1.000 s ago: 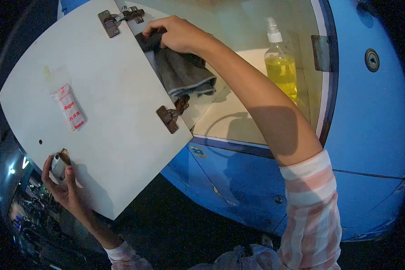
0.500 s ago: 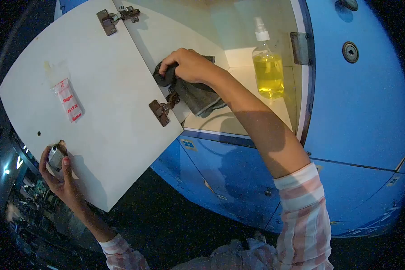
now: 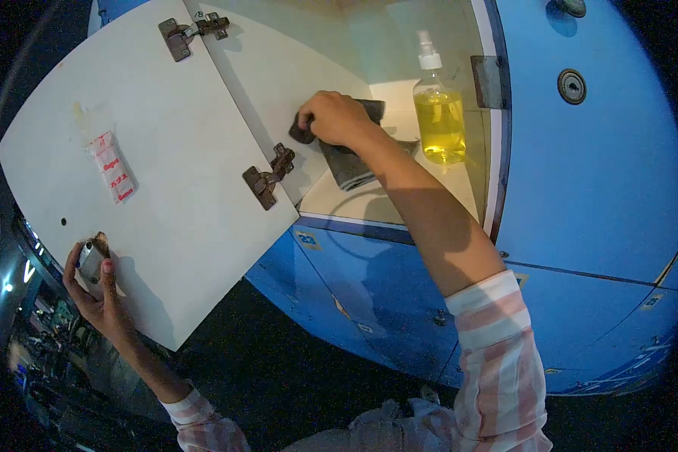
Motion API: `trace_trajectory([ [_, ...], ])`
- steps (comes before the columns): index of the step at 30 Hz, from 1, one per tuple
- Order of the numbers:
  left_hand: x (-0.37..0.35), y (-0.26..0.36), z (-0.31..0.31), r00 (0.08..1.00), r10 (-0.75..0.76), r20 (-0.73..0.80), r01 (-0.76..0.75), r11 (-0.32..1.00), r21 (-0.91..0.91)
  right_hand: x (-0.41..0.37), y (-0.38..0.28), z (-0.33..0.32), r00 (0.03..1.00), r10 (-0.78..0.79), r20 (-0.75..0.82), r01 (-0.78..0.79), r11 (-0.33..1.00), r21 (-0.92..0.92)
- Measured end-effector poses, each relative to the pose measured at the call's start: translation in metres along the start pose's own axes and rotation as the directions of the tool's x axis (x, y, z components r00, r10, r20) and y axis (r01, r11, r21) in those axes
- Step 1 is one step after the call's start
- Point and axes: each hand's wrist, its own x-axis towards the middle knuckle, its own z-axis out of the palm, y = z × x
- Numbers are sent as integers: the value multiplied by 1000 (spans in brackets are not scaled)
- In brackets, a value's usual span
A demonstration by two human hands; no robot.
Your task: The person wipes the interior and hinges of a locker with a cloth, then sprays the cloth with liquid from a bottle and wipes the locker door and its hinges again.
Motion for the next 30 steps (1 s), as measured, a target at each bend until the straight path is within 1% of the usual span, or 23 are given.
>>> trace_trajectory([
  [2, 0, 1, 0, 1000, -16, 1, 16, 1000, -13, 1, 16, 12, 999, 30, -17, -30, 1000, 2],
  [4, -1, 2, 1, 999, -35, 3, 35, 999, -29, 0, 25, 22, 985, 170, -28, -164, 974, 160],
  [6, -1, 3, 3, 1000, -16, -17, 15, 1000, -27, -1, 30, 26, 985, 165, -38, -156, 971, 179],
  [8, -2, 5, 4, 999, -29, -21, 29, 999, -31, -3, 23, 21, 985, 166, 38, -170, 972, 163],
  [9, -2, 6, 4, 999, -40, -29, 39, 999, -32, -4, 19, 20, 985, 170, 39, -174, 971, 163],
  [11, -2, 8, 4, 999, -43, -28, 42, 999, -28, -4, 12, 17, 965, 210, 157, -234, 960, 156],
  [12, -2, 9, 4, 998, -46, -30, 46, 999, -20, -5, 9, 16, 964, 212, 158, -237, 959, 156],
  [14, -2, 7, 4, 999, -31, -25, 31, 999, -17, -8, -1, 14, 930, 214, 298, -243, 968, 65],
  [15, -2, 7, 3, 1000, -13, -22, 13, 1000, -15, -8, -3, 17, 917, 194, 348, -213, 977, 17],
  [16, -2, 6, 3, 1000, -13, -22, 12, 1000, -15, -9, -5, 19, 917, 194, 348, -214, 977, 17],
  [18, -2, 5, 3, 1000, -4, -27, 4, 1000, 11, -12, -9, 21, 901, 172, 398, -197, 980, 21],
  [20, -2, 6, 4, 999, -20, -31, 20, 1000, -15, -10, -11, 23, 885, 190, 424, -212, 977, 4],
  [22, -2, 6, 4, 999, -38, -36, 37, 998, -42, -11, -11, 22, 853, 140, 502, -243, 959, 146],
  [23, -2, 6, 3, 999, -27, -30, 27, 1000, -11, -13, -11, 22, 853, 141, 502, -244, 959, 146],
  [25, -2, 5, 3, 1000, -16, -23, 16, 1000, 19, -18, -12, 19, 862, 104, 497, -316, 876, 365],
  [29, -2, 2, 4, 999, -17, -36, 17, 1000, -2, -19, -17, 12, 836, 114, 537, -363, 848, 386],
  [30, -2, 2, 3, 999, -10, -40, 10, 1000, 3, -20, -18, 10, 813, 92, 575, -379, 834, 402],
])
